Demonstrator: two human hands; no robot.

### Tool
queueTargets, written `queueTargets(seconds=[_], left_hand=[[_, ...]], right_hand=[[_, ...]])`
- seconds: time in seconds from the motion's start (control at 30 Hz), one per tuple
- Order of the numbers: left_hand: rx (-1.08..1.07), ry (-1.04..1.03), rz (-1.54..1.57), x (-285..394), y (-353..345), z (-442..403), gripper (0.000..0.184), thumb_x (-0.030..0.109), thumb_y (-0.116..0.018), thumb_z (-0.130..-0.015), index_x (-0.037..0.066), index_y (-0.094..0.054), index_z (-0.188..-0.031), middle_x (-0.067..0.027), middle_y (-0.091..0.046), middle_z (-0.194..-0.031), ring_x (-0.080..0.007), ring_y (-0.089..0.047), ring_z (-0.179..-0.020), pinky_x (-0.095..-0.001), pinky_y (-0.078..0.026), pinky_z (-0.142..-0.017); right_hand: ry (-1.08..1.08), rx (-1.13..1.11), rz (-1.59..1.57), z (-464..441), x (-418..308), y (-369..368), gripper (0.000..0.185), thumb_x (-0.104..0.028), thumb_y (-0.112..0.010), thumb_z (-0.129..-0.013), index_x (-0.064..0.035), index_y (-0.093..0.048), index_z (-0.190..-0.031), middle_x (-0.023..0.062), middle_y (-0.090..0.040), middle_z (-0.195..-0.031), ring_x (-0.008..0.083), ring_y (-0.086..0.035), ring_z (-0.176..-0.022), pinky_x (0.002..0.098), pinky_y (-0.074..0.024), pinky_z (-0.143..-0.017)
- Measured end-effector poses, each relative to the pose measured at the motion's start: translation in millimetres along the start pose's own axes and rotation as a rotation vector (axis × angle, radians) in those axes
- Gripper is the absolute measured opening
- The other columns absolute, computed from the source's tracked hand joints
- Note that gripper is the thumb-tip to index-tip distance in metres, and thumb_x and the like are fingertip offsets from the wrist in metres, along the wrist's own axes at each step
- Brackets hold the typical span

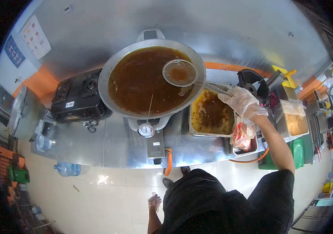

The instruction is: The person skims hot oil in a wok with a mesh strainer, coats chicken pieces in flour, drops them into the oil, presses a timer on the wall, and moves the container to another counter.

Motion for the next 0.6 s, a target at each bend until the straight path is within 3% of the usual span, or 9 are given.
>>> queueTargets(seconds=[0.07, 0.3, 0.5, 0.6], left_hand=[[0.030, 0.008, 0.030, 6.3, 2.2, -6.3, 0.016, 0.015, -0.069, -0.090, 0.012, -0.053, -0.086, -0.0018, -0.048, -0.071, -0.0157, -0.047, -0.058, -0.0290, -0.041, -0.051], [0.196, -0.074, -0.083, 8.8, 1.4, -2.7, 0.013, 0.009, -0.067, -0.089, 0.012, -0.056, -0.084, -0.0004, -0.045, -0.068, -0.0150, -0.046, -0.057, -0.0305, -0.039, -0.050], [-0.010, -0.006, 0.008, 7.0, 13.7, 1.4, 0.011, 0.013, -0.069, -0.089, 0.009, -0.059, -0.089, -0.0046, -0.055, -0.074, -0.0182, -0.053, -0.060, -0.0327, -0.046, -0.052], [0.125, 0.003, -0.129, 5.5, 15.9, 5.3, 0.012, 0.015, -0.070, -0.088, 0.008, -0.059, -0.091, -0.0057, -0.057, -0.076, -0.0194, -0.055, -0.060, -0.0334, -0.048, -0.053]], right_hand=[[-0.065, -0.034, -0.042, 7.5, -6.1, 7.6, 0.050, -0.048, -0.064, -0.089, -0.0007, -0.070, -0.106, 0.0210, -0.069, -0.094, 0.0348, -0.065, -0.092, 0.0421, -0.0488, -0.082], [0.007, 0.063, 0.029, 9.0, -2.0, 6.9, 0.049, -0.047, -0.063, -0.089, -0.0007, -0.071, -0.104, 0.0219, -0.069, -0.089, 0.0358, -0.065, -0.087, 0.0423, -0.0492, -0.081], [0.032, 0.015, 0.079, -8.7, 2.8, -12.4, 0.053, -0.050, -0.061, -0.085, -0.0001, -0.072, -0.098, 0.0252, -0.068, -0.087, 0.0375, -0.065, -0.083, 0.0438, -0.0498, -0.079], [0.030, -0.009, 0.071, -20.1, -7.1, -17.9, 0.054, -0.051, -0.061, -0.083, 0.0006, -0.072, -0.096, 0.0259, -0.067, -0.084, 0.0374, -0.065, -0.081, 0.0440, -0.0499, -0.077]])
Point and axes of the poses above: each hand's wrist, its own z-axis away from the middle knuckle, its own y-axis out of the back of the hand, x = y × z, the point moved 1 cm from there along -z, towards the middle knuckle
